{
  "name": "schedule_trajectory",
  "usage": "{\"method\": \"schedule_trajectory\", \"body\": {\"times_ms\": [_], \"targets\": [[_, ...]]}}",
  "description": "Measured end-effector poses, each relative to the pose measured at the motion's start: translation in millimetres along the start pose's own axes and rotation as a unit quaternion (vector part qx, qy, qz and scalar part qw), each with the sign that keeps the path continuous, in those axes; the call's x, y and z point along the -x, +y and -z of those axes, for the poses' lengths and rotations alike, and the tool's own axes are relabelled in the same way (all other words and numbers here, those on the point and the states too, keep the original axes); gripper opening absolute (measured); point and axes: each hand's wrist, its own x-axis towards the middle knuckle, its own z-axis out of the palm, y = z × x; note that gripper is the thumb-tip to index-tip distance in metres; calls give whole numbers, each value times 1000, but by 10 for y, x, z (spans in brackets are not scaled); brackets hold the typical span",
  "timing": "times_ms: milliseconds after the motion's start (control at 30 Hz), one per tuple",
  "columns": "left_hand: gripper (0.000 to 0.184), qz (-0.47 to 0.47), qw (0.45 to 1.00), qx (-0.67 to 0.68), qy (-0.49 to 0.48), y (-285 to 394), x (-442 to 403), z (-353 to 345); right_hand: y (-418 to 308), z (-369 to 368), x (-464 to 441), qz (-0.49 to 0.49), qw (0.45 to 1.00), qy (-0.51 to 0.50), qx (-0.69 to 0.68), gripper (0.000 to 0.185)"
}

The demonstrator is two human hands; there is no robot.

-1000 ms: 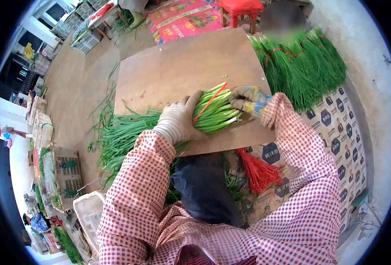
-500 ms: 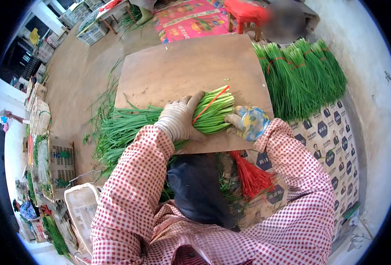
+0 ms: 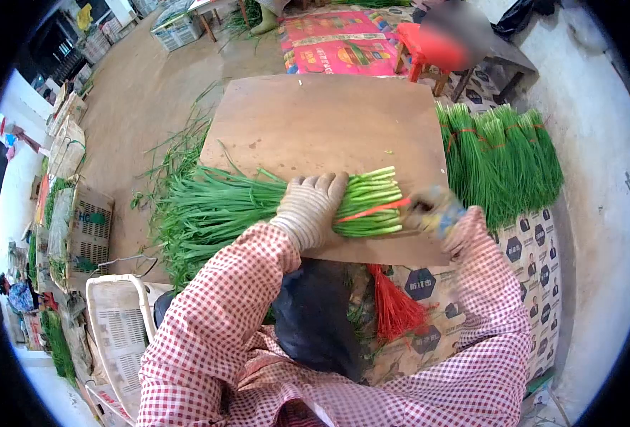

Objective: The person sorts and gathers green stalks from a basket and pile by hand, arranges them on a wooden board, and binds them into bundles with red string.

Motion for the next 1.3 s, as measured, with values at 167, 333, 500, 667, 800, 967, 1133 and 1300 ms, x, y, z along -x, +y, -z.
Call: {"method": "schedule_trajectory", "body": {"times_ms": [167, 333, 500, 667, 800, 967, 1133, 1300], "targets": [[102, -34, 998, 8, 59, -14, 58, -121, -100, 145, -342, 149, 924, 308, 172, 36], [102, -39, 997, -19, 58, -16, 73, -98, -414, -101, -641, 55, 991, 122, -17, 27], [102, -36, 997, 31, 55, -22, 79, -64, -273, -251, -596, -61, 924, 175, -334, 15], [103, -24, 999, 23, 5, -11, 81, 26, -500, 129, 304, -92, 929, 254, -253, 22], [102, -36, 999, 36, 15, -6, 115, 13, -715, 321, 1036, -229, 955, 159, -102, 32], [97, -57, 998, 24, -6, -24, 115, 88, -1531, 193, 735, 8, 907, 258, 332, 43], [101, -47, 998, 20, -45, 14, 155, 180, -1656, -379, -4, -104, 833, 61, 540, 45], [115, -75, 997, 22, 6, -131, 268, 190, -1471, -576, -78, -218, 928, -41, 300, 25]]}}
